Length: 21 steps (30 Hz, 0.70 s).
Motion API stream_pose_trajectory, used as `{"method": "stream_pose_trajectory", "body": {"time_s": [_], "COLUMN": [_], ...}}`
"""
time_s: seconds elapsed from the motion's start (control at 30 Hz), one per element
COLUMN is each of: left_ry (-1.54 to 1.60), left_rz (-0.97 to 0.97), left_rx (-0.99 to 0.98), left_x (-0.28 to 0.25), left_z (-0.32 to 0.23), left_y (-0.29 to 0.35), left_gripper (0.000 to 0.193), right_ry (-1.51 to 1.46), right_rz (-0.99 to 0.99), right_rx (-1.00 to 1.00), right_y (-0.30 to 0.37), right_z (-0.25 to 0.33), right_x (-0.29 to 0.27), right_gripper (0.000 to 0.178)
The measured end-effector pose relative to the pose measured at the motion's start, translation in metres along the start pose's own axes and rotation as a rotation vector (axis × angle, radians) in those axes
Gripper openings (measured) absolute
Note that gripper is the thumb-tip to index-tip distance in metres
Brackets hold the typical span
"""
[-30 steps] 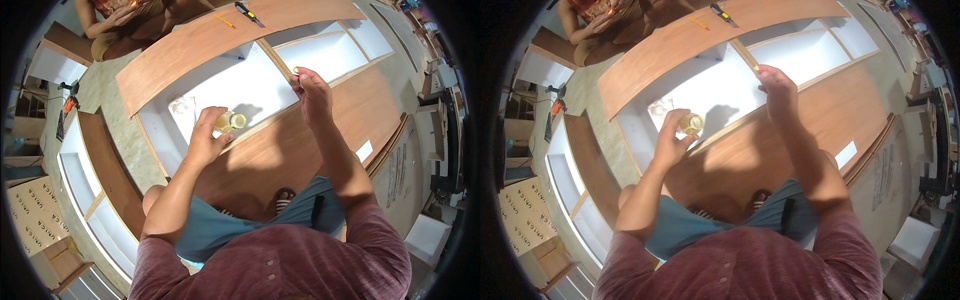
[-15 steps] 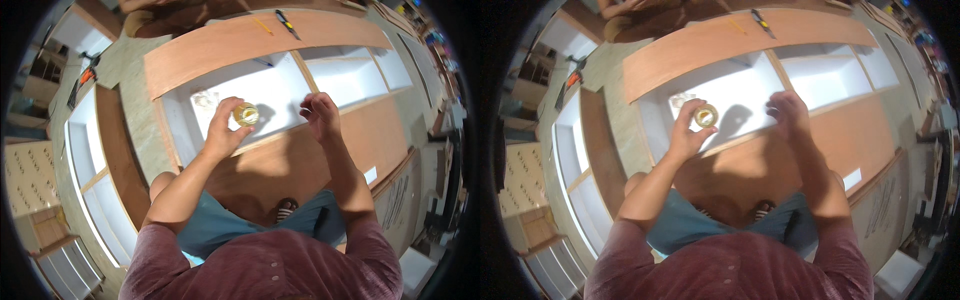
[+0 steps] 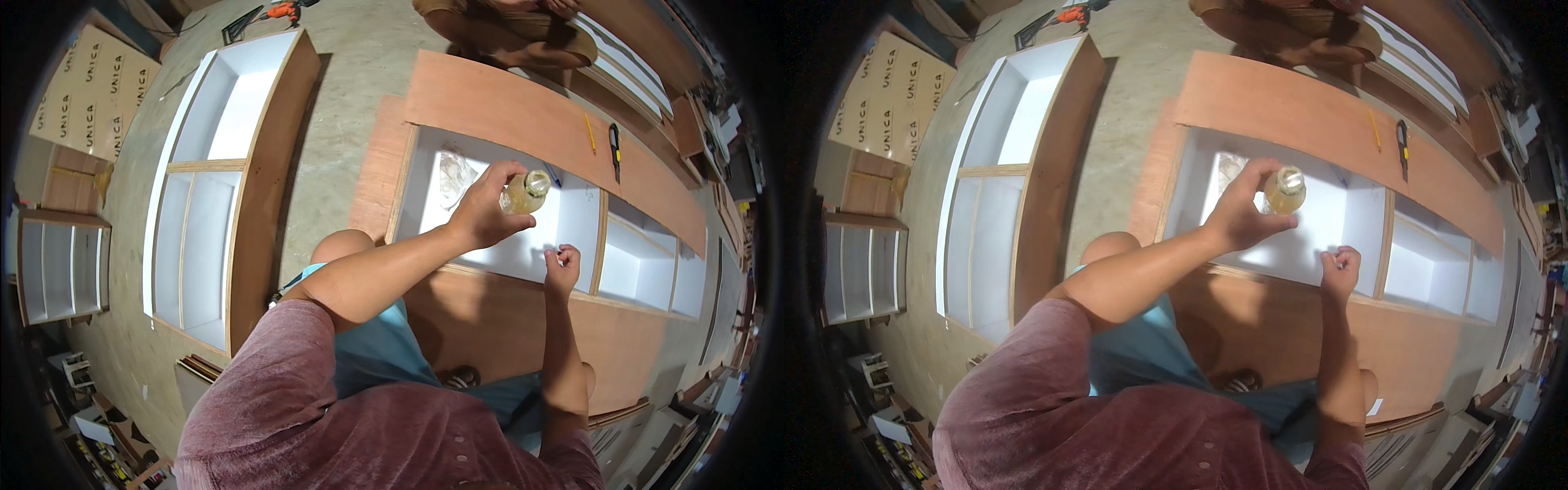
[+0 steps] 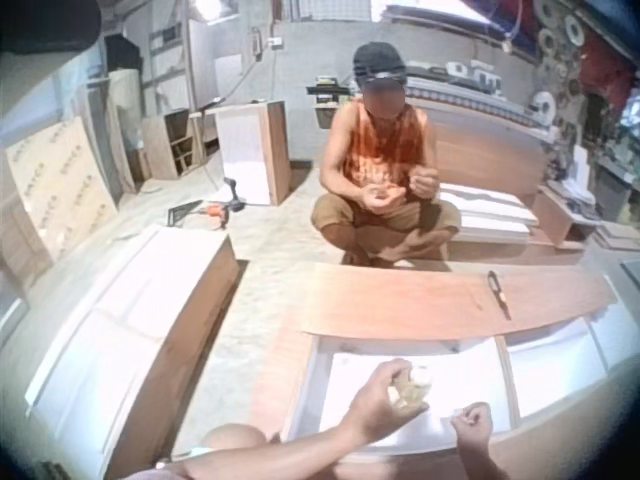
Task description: The person sits on the floor in a workshop and applies a yellow liquid from a bottle onto the edge of a wooden cabinet frame. They then pick up a long white strip and fit it into the edge of the cabinet, pressing it down to secure it.
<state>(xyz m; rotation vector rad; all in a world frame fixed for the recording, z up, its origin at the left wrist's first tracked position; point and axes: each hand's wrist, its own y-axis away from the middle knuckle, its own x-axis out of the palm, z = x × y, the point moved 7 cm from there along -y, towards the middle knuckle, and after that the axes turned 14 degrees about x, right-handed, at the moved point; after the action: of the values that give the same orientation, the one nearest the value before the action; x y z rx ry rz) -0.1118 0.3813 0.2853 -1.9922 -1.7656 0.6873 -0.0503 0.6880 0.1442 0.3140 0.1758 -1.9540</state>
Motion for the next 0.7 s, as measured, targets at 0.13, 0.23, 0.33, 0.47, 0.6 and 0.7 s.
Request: {"method": "stream_pose_trajectory", "body": {"time_s": [0.13, 0.23, 0.33, 0.47, 0.6, 0.7], "left_ry": [0.128, 0.103, -0.135, -0.448, -0.557, -0.681], "left_rz": [-0.292, -0.541, -0.751, -0.74, -0.567, -0.444], "left_rx": [0.047, 0.151, 0.09, -0.219, -0.598, -0.703], "left_x": [-0.064, -0.145, -0.22, -0.266, -0.237, -0.225], "left_z": [-0.011, -0.016, 0.006, 0.123, 0.203, 0.23], "left_y": [-0.019, -0.034, -0.039, 0.004, 0.043, 0.064], "left_gripper": [0.084, 0.085, 0.08, 0.073, 0.067, 0.067], "right_ry": [0.088, 0.15, 0.2, 0.338, 0.58, 0.685], "right_rz": [-0.063, -0.126, -0.172, -0.146, -0.162, -0.162], "right_rx": [-0.103, -0.127, -0.096, -0.117, -0.027, 0.027], "right_y": [0.006, 0.003, 0.005, 0.006, 0.01, 0.016], "right_z": [0.009, 0.002, 0.008, 0.026, 0.03, 0.035], "right_x": [0.009, -0.002, -0.001, 0.02, 0.031, 0.04], "right_gripper": [0.035, 0.033, 0.032, 0.032, 0.034, 0.033]}}
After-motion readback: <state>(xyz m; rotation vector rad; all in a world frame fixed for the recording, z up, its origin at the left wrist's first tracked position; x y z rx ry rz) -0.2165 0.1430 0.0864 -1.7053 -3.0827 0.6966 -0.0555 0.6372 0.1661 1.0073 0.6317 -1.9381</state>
